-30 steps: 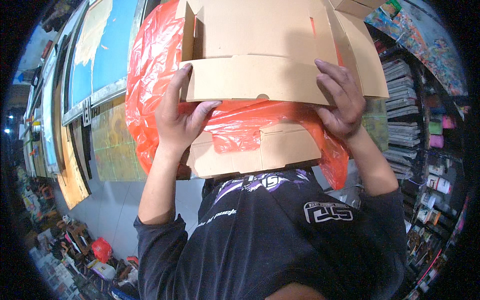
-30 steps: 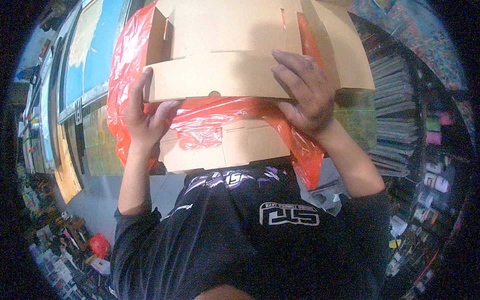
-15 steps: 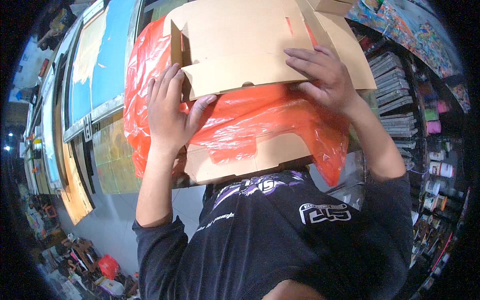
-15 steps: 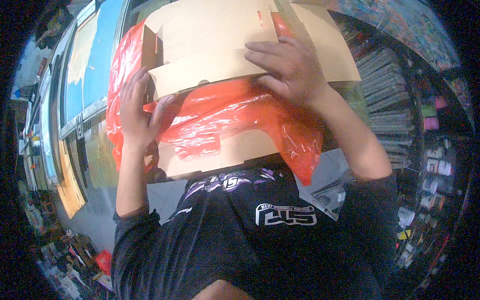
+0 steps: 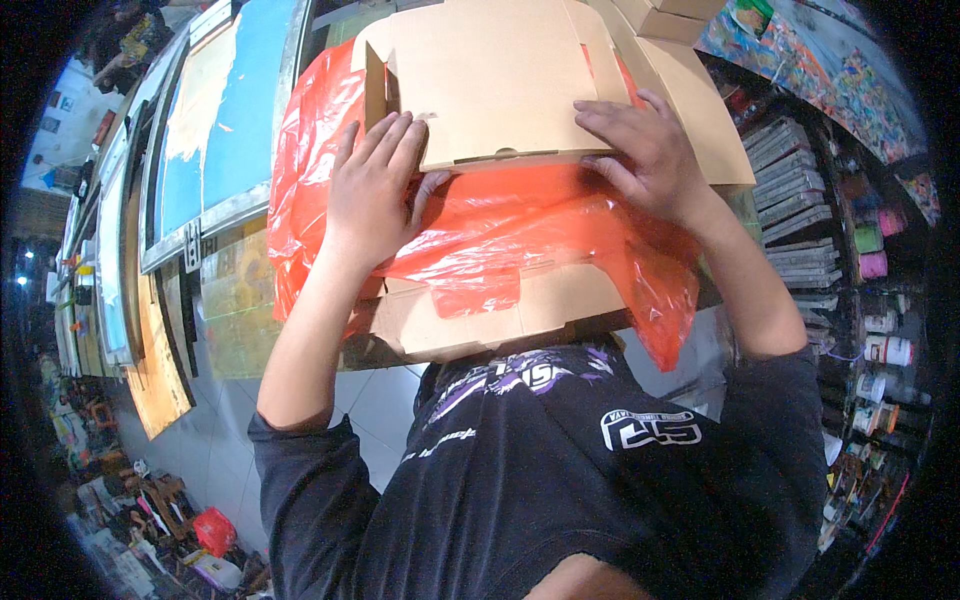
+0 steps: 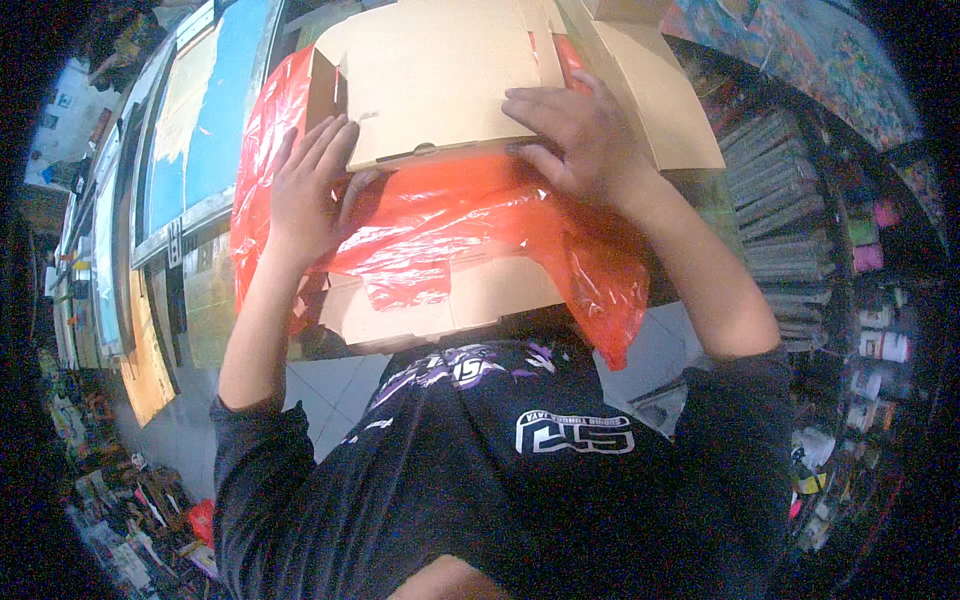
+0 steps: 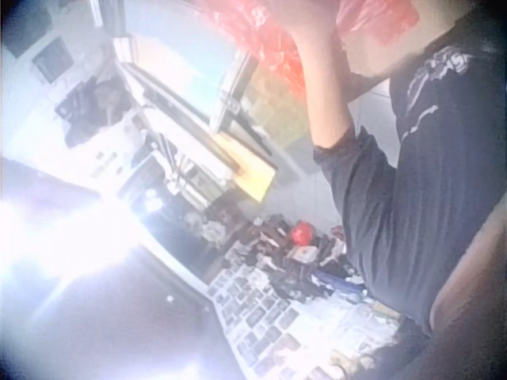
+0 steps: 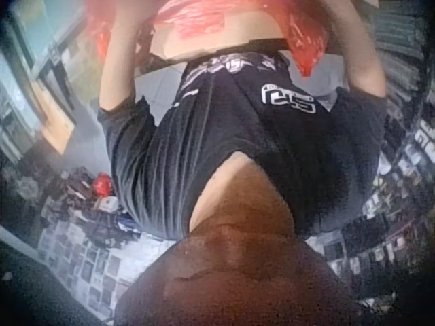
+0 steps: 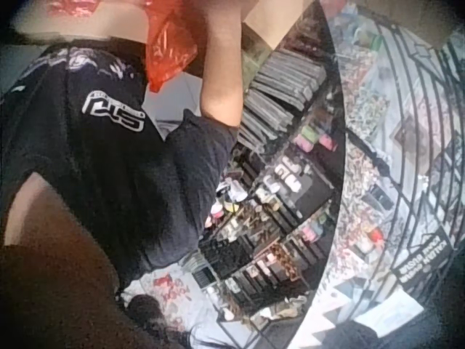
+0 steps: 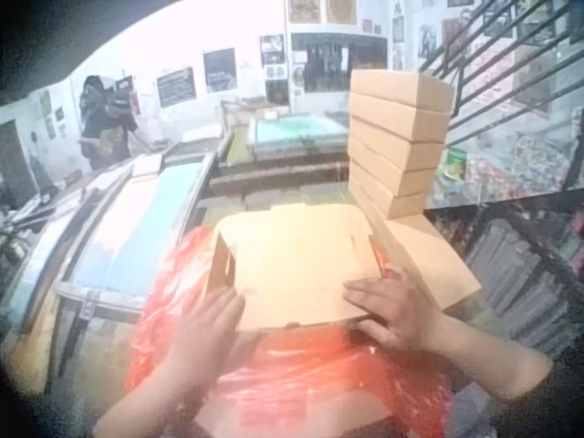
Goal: The person repeatedly folds flat cardboard pieces into small boxes by hand, tucking flaps and locking tabs, then stacks the finished boxes on a counter. The person handles a red plastic bag and a stack of completed boxes during the process.
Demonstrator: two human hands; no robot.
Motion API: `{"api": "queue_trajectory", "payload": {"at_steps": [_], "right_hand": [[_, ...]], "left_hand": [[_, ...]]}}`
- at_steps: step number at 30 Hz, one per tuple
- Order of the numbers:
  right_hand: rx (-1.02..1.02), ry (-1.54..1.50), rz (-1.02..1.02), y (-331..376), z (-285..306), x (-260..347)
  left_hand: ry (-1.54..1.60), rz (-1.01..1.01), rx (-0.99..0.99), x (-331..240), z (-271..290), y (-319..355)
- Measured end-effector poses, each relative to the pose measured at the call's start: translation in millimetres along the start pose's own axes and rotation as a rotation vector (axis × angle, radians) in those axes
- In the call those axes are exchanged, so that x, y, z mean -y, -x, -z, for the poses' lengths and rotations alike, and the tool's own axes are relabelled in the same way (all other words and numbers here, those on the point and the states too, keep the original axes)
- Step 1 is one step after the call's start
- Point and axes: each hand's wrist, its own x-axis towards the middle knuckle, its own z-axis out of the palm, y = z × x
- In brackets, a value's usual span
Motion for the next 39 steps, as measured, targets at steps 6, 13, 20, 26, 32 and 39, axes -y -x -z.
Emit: {"api": "queue_trajectory", "payload": {"at_steps": [6,13,20,26,32,39], "right_hand": [[-0.035,0.002,0.001,-1,-5,4],[0.057,-0.065,0.042,21,14,35],[0.259,0.068,-0.102,32,24,101],[0.255,0.095,0.014,20,14,108],[0.297,-0.031,-0.011,15,12,101],[0.287,-0.032,-0.035,17,6,99]], "left_hand": [[0.113,-0.038,0.101,10,11,-11],[0.157,-0.006,0.370,-23,54,10],[-0.072,0.152,0.215,-69,52,64],[0.030,0.174,0.177,-69,40,73],[0.531,0.184,-0.062,-41,42,73],[0.696,0.561,-0.261,-55,27,98]]}}
